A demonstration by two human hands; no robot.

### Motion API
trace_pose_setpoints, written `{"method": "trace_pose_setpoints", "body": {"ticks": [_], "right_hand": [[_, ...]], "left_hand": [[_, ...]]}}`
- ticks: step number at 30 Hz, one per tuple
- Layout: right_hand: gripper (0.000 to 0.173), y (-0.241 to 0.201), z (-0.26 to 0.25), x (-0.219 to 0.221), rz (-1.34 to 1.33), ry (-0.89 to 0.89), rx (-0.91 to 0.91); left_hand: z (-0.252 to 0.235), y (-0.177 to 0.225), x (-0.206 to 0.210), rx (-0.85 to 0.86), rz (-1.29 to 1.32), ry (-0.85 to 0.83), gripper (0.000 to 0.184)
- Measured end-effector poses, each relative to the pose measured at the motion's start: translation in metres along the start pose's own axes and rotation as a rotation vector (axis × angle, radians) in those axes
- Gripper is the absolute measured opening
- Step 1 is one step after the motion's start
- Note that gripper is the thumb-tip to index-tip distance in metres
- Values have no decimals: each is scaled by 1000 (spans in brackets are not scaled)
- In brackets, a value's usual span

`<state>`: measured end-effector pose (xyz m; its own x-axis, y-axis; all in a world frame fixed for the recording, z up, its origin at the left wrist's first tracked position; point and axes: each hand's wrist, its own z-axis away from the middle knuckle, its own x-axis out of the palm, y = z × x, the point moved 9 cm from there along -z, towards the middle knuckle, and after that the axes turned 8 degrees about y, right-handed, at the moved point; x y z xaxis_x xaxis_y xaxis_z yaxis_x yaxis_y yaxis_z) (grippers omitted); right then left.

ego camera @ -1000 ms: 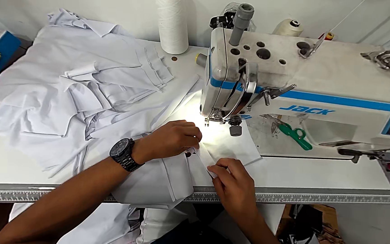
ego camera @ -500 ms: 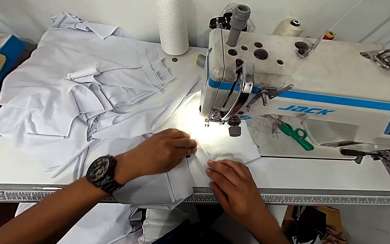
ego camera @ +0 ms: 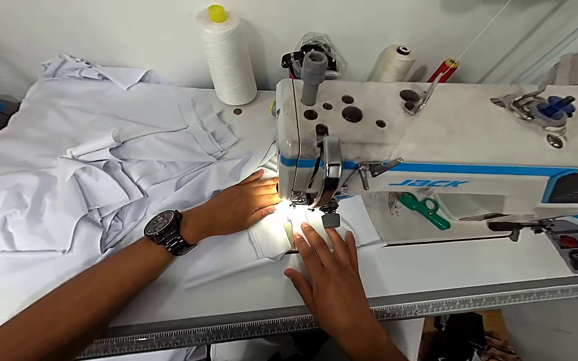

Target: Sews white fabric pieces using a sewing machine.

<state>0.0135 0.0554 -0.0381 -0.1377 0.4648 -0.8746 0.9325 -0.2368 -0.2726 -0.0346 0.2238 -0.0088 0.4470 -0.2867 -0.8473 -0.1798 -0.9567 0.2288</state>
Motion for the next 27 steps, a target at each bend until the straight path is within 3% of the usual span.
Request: {"method": "trace_pose_setpoints", "body": {"ticks": [4, 12, 21, 27], "right_hand": [[57, -4, -1, 1, 42, 22, 29], [55, -8, -1, 0, 69, 55, 34], [51, -8, -6, -2, 70, 67, 40], [48, -10, -11, 1, 51, -20, 81]], "left_hand": [[-17, -3, -11, 43, 90, 42, 31], [-28, 4, -20, -30, 138, -10, 27], [-33, 10, -24, -32, 100, -9, 29], [-28, 1, -7, -24, 66, -58, 32]]}}
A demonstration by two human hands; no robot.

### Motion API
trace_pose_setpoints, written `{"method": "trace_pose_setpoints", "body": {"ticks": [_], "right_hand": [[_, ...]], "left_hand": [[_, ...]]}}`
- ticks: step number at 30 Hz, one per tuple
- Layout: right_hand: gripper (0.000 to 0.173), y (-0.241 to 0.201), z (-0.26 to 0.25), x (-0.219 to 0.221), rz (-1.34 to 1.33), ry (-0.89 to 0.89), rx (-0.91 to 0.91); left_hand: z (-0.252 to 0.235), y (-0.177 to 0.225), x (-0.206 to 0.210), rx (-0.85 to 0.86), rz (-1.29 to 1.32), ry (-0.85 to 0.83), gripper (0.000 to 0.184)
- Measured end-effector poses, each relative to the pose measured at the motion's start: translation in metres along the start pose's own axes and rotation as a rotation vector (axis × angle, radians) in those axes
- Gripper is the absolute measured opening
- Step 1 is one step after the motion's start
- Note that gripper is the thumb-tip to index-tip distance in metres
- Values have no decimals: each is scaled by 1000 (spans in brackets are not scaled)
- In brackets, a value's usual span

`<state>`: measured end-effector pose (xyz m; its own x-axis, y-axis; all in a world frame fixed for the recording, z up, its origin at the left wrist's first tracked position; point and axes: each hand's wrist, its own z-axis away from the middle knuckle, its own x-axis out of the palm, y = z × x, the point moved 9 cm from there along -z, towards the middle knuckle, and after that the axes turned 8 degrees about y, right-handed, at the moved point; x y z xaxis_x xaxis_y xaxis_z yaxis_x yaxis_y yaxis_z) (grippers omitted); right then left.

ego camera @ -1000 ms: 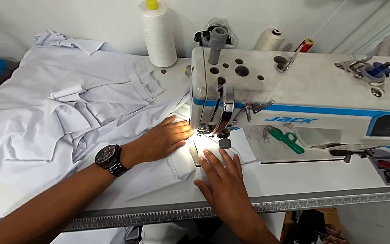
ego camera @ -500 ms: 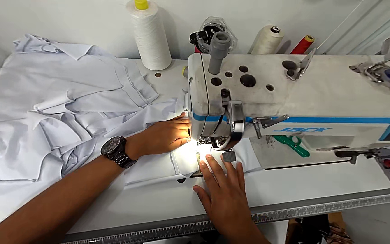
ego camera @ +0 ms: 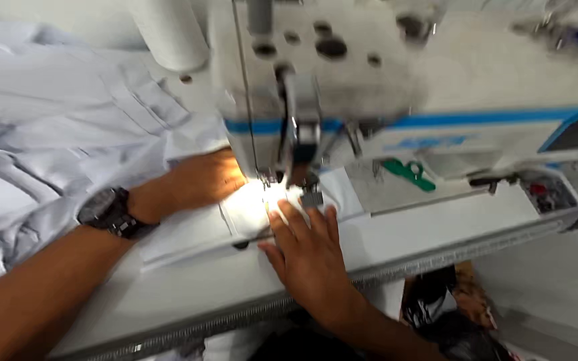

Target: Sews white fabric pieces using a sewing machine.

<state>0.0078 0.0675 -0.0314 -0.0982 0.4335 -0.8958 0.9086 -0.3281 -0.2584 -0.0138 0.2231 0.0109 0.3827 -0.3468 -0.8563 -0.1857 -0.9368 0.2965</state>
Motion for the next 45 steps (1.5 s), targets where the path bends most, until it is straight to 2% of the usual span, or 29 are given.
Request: {"method": "trace_pose_setpoints", "body": {"ticks": [3, 8, 11, 16, 20, 24, 28, 32, 36, 39, 42, 45], "right_hand": [[46, -1, -2, -2, -35, -11, -22], [47, -1, 5, 0, -86, -48, 0], [47, 2, 4, -2, -81, -2, -14], [52, 1, 4, -8, -72, -60, -115], [48, 24, -7, -12, -180, -116, -306], [43, 48, -15, -19, -287, -139, -449], [31, 19, -14, -34, -212, -7, -362], [29, -31, 0, -23, -365, 80, -301], [33, -47, 3, -5, -314, 139, -184], [28, -48, 4, -4, -229, 145, -113], [17, -52, 5, -5, -197, 147, -120], [16, -47, 4, -5, -255, 140, -62]], "left_hand": [[5, -12, 10, 30, -54, 17, 37], [15, -17, 23, -30, 9, -71, 39], [13, -17, 21, -33, -1, -46, 39], [14, -15, 17, -7, -45, 6, 38], [43, 4, 26, -224, -164, -87, 63], [66, 24, 33, -345, -238, -78, 69], [65, 23, 22, -329, -106, -5, 59], [58, 27, -27, -230, 39, 152, 33], [70, 28, -15, -9, 114, -8, 24], [85, 21, -4, -14, 125, -91, 32], [87, 19, -6, -26, 142, -71, 26], [85, 20, -6, -41, 138, -73, 24]]}}
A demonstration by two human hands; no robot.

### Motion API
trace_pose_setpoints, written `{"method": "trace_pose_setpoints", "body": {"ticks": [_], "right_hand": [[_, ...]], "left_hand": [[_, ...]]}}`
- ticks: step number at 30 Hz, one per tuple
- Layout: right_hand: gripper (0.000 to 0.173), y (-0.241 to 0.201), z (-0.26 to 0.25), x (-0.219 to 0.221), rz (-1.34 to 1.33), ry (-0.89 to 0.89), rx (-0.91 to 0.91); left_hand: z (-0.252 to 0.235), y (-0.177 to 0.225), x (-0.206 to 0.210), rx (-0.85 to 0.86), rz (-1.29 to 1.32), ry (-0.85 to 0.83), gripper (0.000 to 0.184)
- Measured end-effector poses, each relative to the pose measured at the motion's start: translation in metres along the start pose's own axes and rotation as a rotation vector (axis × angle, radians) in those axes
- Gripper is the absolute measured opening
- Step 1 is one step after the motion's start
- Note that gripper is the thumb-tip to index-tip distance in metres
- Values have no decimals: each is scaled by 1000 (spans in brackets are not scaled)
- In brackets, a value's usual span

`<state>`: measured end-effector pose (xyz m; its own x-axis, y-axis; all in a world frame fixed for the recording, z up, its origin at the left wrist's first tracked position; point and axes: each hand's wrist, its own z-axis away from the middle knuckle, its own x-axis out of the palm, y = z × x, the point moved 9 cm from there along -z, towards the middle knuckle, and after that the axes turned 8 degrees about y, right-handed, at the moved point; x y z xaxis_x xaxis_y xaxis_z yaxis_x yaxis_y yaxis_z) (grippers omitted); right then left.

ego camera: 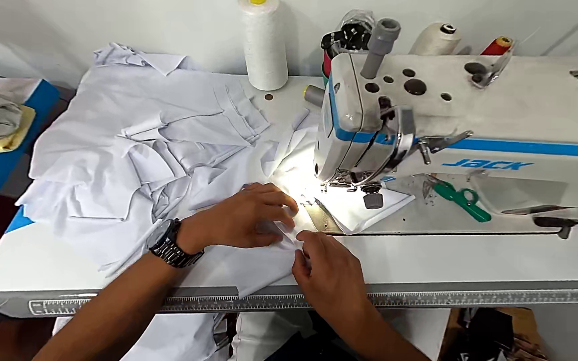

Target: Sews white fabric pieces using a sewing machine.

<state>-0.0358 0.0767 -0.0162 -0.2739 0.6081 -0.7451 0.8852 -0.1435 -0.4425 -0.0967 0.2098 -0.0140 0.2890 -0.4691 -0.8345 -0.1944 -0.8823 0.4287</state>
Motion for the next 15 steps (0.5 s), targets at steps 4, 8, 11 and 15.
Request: {"method": "trace_pose_setpoints", "body": {"ticks": [4, 8, 11, 15], "right_hand": [[19, 16, -8, -7, -101, -23, 137], [29, 5, -15, -4, -60, 22, 80], [24, 10, -14, 0, -42, 29, 104], [16, 24, -4, -9, -11, 63, 142]], "left_hand": [[-1, 0, -3, 0, 31, 53, 21], [-14, 1, -3, -17, 27, 31, 22], [-31, -4, -1, -23, -41, -46, 23], [-35, -28, 2, -117, -5, -8, 27]]}}
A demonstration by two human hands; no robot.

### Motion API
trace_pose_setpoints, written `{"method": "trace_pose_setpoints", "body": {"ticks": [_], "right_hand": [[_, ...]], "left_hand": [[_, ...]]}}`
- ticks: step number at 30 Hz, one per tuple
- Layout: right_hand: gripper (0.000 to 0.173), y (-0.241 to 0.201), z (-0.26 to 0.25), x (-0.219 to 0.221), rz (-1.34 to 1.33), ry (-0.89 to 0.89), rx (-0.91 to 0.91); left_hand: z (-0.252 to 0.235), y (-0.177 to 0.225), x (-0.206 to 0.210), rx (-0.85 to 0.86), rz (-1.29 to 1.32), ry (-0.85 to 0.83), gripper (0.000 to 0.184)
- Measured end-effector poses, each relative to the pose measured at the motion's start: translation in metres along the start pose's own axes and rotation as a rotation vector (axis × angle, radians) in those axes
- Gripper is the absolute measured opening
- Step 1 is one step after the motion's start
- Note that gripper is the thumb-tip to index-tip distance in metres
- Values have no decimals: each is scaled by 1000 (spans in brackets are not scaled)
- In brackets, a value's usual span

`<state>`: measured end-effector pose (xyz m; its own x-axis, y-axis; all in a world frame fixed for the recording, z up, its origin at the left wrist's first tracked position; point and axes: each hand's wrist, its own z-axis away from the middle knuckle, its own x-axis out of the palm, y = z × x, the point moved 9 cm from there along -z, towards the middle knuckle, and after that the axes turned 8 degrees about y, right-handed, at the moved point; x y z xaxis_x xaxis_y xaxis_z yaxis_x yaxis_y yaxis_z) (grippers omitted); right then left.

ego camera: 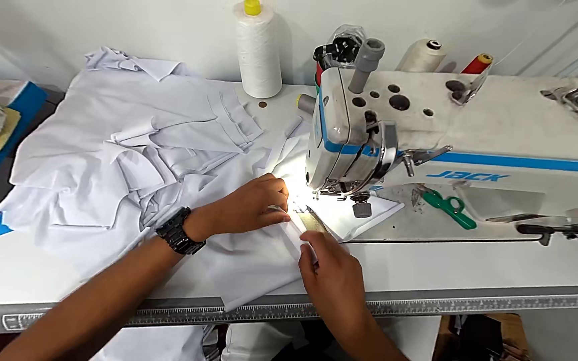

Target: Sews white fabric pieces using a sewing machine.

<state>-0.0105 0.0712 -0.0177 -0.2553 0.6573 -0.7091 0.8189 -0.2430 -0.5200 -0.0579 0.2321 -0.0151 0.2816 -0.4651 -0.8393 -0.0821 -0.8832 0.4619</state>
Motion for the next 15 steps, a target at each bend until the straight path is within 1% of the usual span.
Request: {"method": "trace_pose_setpoints", "body": {"ticks": [3, 6, 12, 15], "right_hand": [[14, 8, 2, -6, 10, 38, 6], [14, 12, 2, -5, 20, 32, 15], [15, 10, 4, -1, 21, 35, -7], [16, 5, 4, -1, 78, 38, -52]], "left_hand": [[2, -3, 1, -98, -12, 93, 29], [3, -2, 3, -173, -82, 113, 34], [1, -4, 5, -190, -151, 135, 39], [1, 3, 2, -147, -211, 205, 34]]}}
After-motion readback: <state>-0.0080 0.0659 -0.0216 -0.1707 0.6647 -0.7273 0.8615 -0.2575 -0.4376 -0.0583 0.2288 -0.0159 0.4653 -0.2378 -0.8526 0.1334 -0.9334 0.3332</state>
